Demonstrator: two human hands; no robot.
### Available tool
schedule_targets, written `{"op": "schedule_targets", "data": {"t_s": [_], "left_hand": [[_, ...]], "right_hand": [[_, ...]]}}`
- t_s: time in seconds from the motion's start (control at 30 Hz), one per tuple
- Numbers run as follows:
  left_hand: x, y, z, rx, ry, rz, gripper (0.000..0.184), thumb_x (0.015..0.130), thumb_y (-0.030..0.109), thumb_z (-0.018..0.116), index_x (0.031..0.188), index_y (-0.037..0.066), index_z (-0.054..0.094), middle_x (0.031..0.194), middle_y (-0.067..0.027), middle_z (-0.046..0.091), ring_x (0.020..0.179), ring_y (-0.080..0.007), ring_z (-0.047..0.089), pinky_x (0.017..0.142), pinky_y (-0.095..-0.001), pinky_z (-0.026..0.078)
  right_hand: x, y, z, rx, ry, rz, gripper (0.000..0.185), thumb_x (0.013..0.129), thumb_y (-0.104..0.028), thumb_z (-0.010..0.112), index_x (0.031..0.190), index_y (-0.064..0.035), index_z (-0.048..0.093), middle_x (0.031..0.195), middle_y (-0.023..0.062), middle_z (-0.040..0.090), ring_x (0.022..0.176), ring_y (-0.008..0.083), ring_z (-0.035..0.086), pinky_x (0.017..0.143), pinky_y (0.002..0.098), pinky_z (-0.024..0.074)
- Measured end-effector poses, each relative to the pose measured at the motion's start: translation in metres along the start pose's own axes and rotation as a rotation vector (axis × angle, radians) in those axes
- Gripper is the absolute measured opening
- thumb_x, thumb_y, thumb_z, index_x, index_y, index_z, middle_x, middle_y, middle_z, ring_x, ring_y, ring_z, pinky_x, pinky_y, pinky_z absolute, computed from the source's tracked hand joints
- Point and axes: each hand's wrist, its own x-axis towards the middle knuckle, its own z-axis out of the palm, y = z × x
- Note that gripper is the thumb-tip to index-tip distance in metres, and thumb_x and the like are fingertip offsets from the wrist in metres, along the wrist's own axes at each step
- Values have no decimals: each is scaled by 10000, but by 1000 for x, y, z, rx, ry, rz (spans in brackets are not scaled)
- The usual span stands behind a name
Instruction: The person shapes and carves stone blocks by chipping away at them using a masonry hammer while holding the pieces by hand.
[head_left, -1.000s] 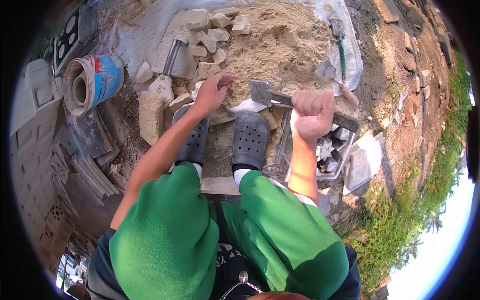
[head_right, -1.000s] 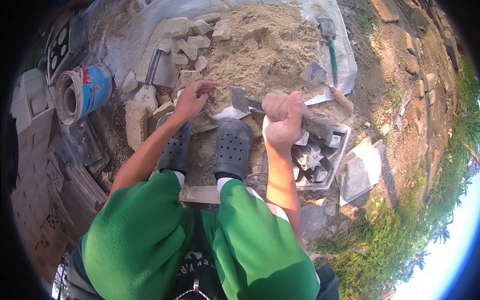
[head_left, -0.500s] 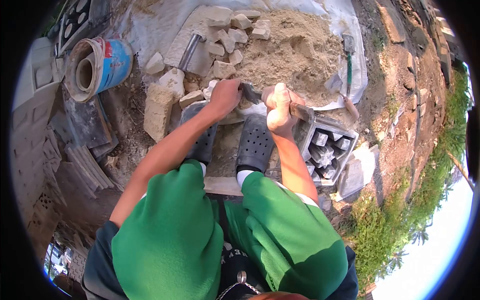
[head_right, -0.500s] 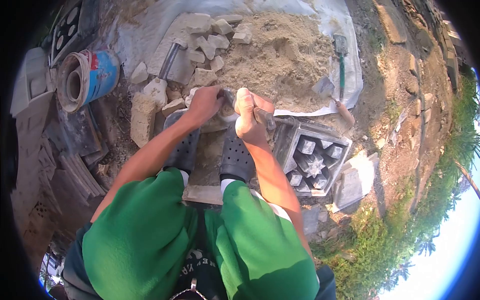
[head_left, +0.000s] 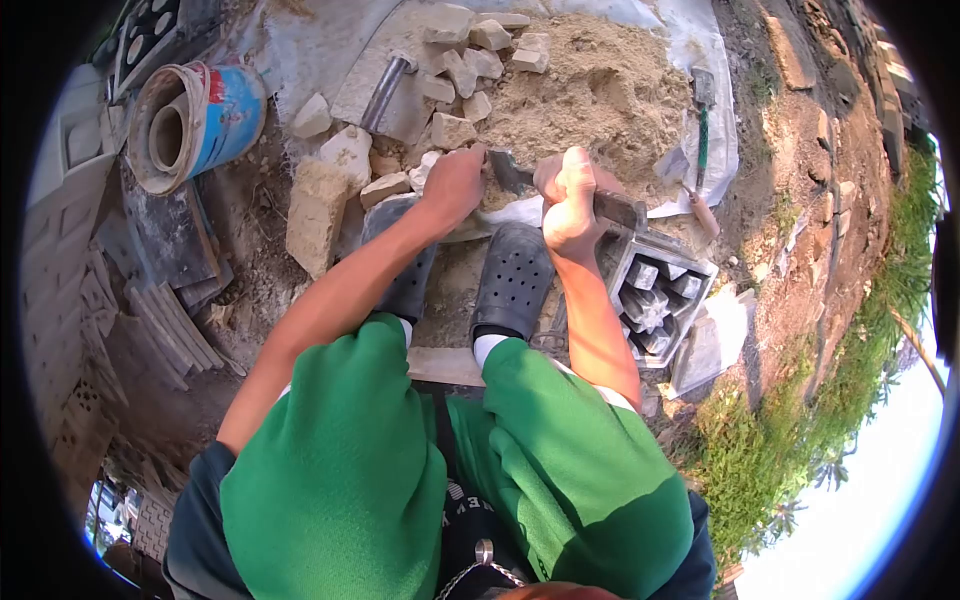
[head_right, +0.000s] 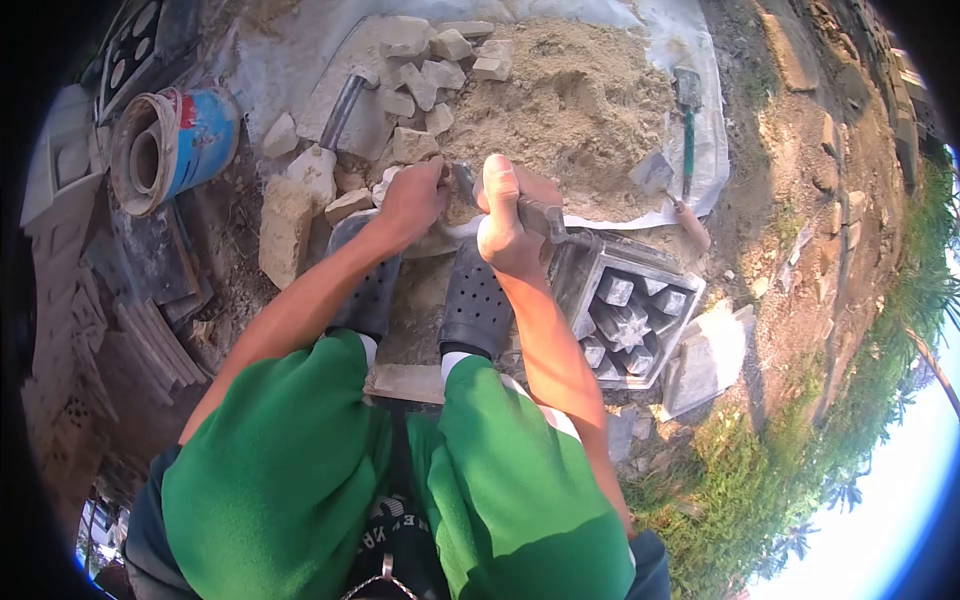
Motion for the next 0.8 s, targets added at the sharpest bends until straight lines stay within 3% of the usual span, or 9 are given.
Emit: {"op": "schedule_targets", "data": {"t_s": [0.17,0.3,0.33,0.47,0.53,0.57,0.67,0.73,0.8], "left_hand": [[-1,-1,-11,-166,-11,-23,218,783,80,654,975,-2,594,884,-208,670,871,-380,654,762,-455,504],[-1,-12,-4,-14,70,-12,222,784,85,661,989,11,620,877,-192,681,854,-365,665,750,-451,508],[0,-14,-3,16,52,-5,210,786,88,660,980,15,628,879,-190,683,848,-366,665,743,-450,508],[6,-15,1,42,57,25,180,789,95,656,950,17,639,870,-194,684,840,-367,662,743,-449,511],[4,-11,-2,-79,50,86,86,790,47,578,858,-6,583,760,-252,623,798,-448,613,715,-529,472],[3,-9,-4,-81,49,87,86,790,47,578,858,-6,583,760,-252,623,798,-448,613,715,-529,472],[3,-6,-2,-81,53,29,79,799,41,568,859,-5,588,826,-246,634,806,-448,618,717,-527,480],[0,-7,-2,149,81,33,174,806,129,637,941,20,639,915,-196,659,840,-383,653,731,-492,511],[0,-3,-4,231,64,-17,191,816,158,628,952,24,641,939,-193,649,840,-387,653,731,-499,512]], "right_hand": [[0,-31,1,200,9,-59,485,1001,-218,476,567,-115,287,503,-10,293,446,112,270,468,315,238],[-8,2,8,-164,30,-40,479,1001,-218,473,569,-95,307,503,-5,305,451,108,286,454,310,230],[-7,10,12,20,43,-74,474,994,-206,481,567,-85,313,497,-5,307,441,105,278,448,306,225],[-5,-13,5,80,46,-53,465,980,-182,497,566,-81,309,497,-11,289,427,113,261,446,317,223],[-7,-19,1,116,71,-94,472,979,-185,499,560,-77,311,497,-7,286,427,117,263,444,321,229],[-8,-18,0,105,75,-94,471,980,-187,498,561,-76,312,497,-6,288,428,117,266,444,321,231],[-8,-10,5,133,23,-83,450,982,-190,489,578,-71,330,503,0,300,436,122,281,447,323,237],[-4,5,15,46,37,-66,449,981,-182,479,572,-74,329,507,2,311,444,119,289,451,319,239],[2,3,13,9,39,-74,454,982,-177,475,566,-78,322,508,-1,310,446,116,288,452,317,237]]}}
